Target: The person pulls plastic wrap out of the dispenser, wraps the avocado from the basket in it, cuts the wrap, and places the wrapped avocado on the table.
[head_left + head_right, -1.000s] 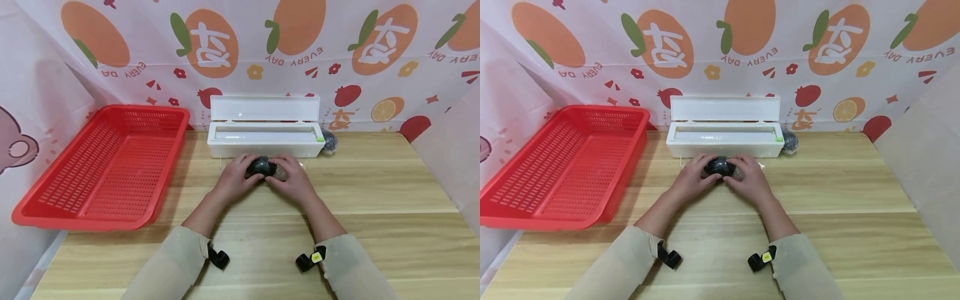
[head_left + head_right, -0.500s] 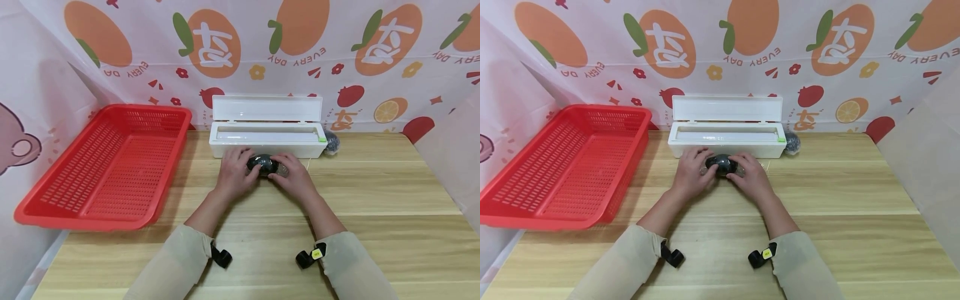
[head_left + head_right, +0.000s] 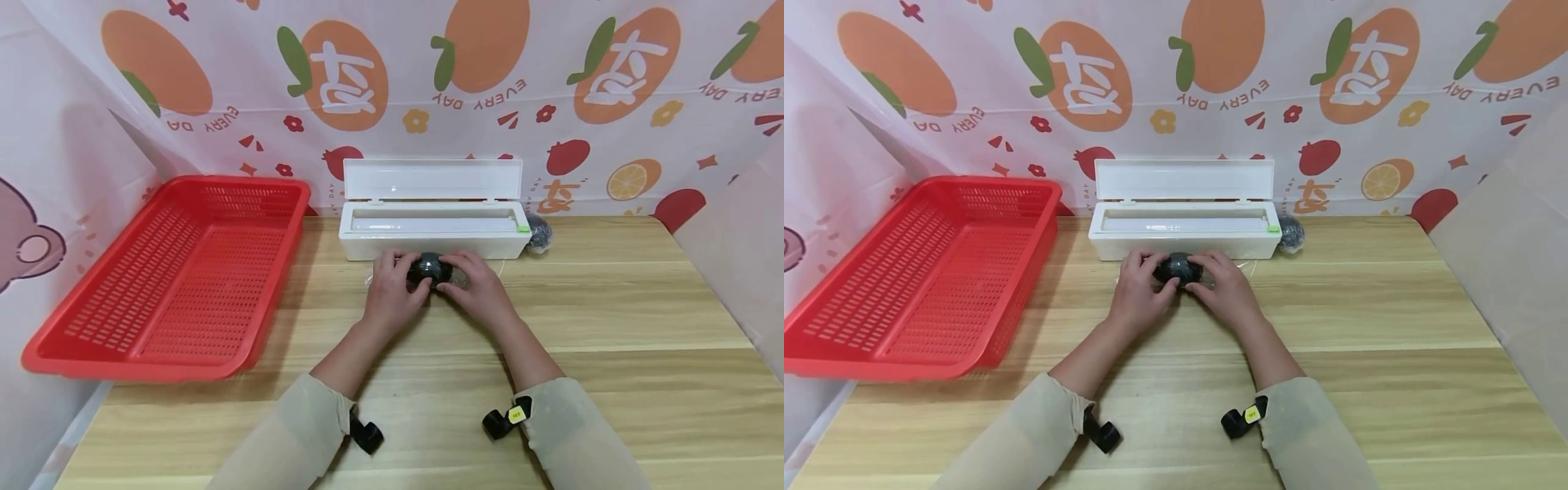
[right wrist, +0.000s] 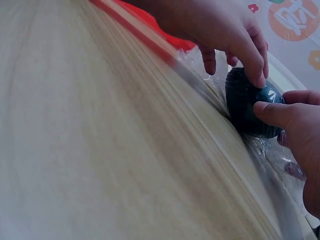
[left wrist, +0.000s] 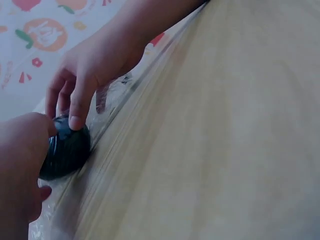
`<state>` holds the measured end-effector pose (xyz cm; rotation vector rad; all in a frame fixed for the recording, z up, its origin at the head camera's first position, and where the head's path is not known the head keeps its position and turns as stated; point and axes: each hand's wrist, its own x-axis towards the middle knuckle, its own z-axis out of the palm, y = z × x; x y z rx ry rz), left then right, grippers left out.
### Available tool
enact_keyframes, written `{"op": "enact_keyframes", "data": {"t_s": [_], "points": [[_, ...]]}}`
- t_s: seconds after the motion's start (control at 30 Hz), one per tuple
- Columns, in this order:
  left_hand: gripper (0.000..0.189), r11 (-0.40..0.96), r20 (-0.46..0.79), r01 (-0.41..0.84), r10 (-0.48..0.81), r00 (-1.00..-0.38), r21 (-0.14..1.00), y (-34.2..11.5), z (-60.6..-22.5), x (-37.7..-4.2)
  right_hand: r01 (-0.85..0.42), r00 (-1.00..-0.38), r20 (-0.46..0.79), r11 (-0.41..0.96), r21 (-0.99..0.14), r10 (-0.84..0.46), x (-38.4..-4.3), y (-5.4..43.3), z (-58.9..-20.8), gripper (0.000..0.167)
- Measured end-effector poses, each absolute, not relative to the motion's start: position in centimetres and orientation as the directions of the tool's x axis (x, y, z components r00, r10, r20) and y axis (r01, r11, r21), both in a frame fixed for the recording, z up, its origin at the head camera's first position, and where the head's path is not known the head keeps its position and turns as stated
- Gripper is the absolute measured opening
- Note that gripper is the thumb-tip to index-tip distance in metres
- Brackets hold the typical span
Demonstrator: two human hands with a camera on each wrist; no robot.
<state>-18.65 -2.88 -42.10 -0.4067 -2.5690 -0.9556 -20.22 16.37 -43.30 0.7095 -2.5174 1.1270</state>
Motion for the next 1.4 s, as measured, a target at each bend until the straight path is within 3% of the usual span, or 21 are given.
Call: {"op": "enact_keyframes", "data": {"t_s": [0.3, 0.43, 0.53, 0.6, 0.73, 0.9, 1.1, 1.23, 1.4], "points": [[0.045, 0.680, 0.407, 0.384, 0.135, -0.903, 0.625, -3.5, -42.4, -19.4, -0.525, -0.848, 0.450, 0.557, -0.644, -0.279, -20.3, 16.3, -43.3, 0.043], [0.045, 0.669, 0.403, 0.383, 0.134, -0.905, 0.637, -3.6, -42.6, -19.5, -0.538, -0.818, 0.560, 0.522, -0.662, -0.133, -19.9, 16.0, -42.9, 0.028], [0.046, 0.667, 0.399, 0.377, 0.129, -0.908, 0.643, -3.6, -42.6, -19.6, -0.539, -0.815, 0.578, 0.405, -0.739, -0.029, -19.3, 15.5, -42.4, 0.027], [0.049, 0.666, 0.394, 0.373, 0.126, -0.910, 0.646, -3.6, -42.6, -19.7, -0.477, -0.871, 0.491, 0.265, -0.838, -0.016, -19.0, 15.1, -42.2, 0.028], [0.052, 0.655, 0.384, 0.370, 0.131, -0.914, 0.658, -3.5, -42.5, -20.0, -0.192, -0.981, 0.192, 0.027, -0.981, -0.018, -19.0, 14.6, -41.9, 0.031], [0.050, 0.630, 0.356, 0.359, 0.138, -0.924, 0.689, -3.5, -42.4, -20.3, -0.043, -0.993, 0.033, -0.087, -0.995, 0.114, -19.9, 14.9, -42.0, 0.033], [0.050, 0.584, 0.341, 0.354, 0.137, -0.930, 0.731, -3.6, -42.4, -20.5, -0.016, -0.996, 0.018, 0.027, -1.000, 0.091, -20.7, 15.5, -42.5, 0.031], [0.047, 0.529, 0.331, 0.347, 0.128, -0.935, 0.775, -3.8, -42.6, -20.4, -0.085, -0.996, 0.089, 0.158, -0.984, 0.020, -20.8, 15.5, -42.9, 0.026], [0.031, 0.374, 0.244, 0.246, 0.054, -0.968, 0.894, -4.2, -42.7, -20.7, -0.168, -0.986, 0.167, 0.269, -0.948, -0.028, -20.7, 15.2, -43.3, 0.034]]}}
